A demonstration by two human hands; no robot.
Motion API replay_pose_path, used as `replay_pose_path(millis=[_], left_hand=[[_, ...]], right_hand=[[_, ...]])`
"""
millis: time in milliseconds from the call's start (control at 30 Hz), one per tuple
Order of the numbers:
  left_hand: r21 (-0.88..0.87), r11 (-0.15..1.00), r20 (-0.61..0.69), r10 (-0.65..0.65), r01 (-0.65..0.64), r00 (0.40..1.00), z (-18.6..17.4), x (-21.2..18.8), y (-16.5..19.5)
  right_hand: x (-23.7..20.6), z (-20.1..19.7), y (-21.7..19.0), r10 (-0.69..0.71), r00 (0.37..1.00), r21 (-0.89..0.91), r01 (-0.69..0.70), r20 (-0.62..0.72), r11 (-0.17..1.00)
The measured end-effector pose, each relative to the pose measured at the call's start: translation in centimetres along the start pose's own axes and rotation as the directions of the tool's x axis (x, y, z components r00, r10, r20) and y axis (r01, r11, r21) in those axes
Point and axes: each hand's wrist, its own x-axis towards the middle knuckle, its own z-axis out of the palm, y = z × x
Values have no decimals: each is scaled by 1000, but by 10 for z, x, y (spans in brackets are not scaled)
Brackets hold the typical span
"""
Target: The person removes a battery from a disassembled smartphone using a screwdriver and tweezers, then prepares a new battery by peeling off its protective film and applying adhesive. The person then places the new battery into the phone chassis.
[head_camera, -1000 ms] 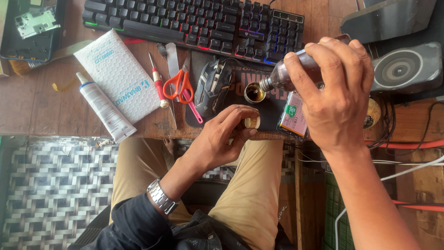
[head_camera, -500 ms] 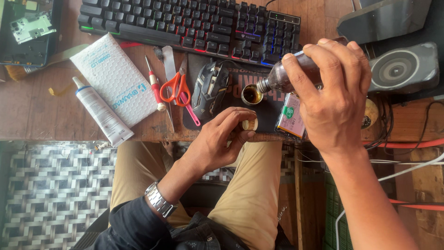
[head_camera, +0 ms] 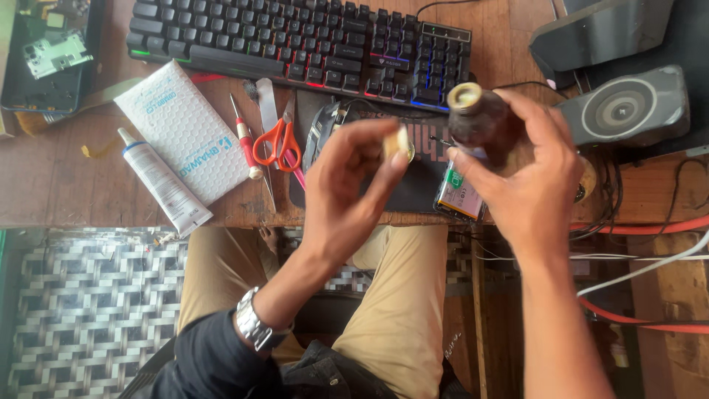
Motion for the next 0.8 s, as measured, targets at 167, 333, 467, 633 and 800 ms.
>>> replay_pose_path(millis=[167,333,467,633,800], left_hand=[[241,952,194,145,-191,970,11,43,26],[481,790,405,186,-381,895,26,66,48],[447,761,523,204,-470,827,33,76,55],[-20,999,625,40,-36,779,37,79,57],[98,995,503,-54,6,863,51,66,55]], right_hand=[[-17,10,-12,249,968,513,-230,32,827],[-28,1,-1,105,989,240,-78,-103,968],[-32,-2,3,176,983,327,-150,-51,933],[-37,-8,3,239,969,633,-221,59,742],[-40,-11,4,274,961,539,-247,32,805]])
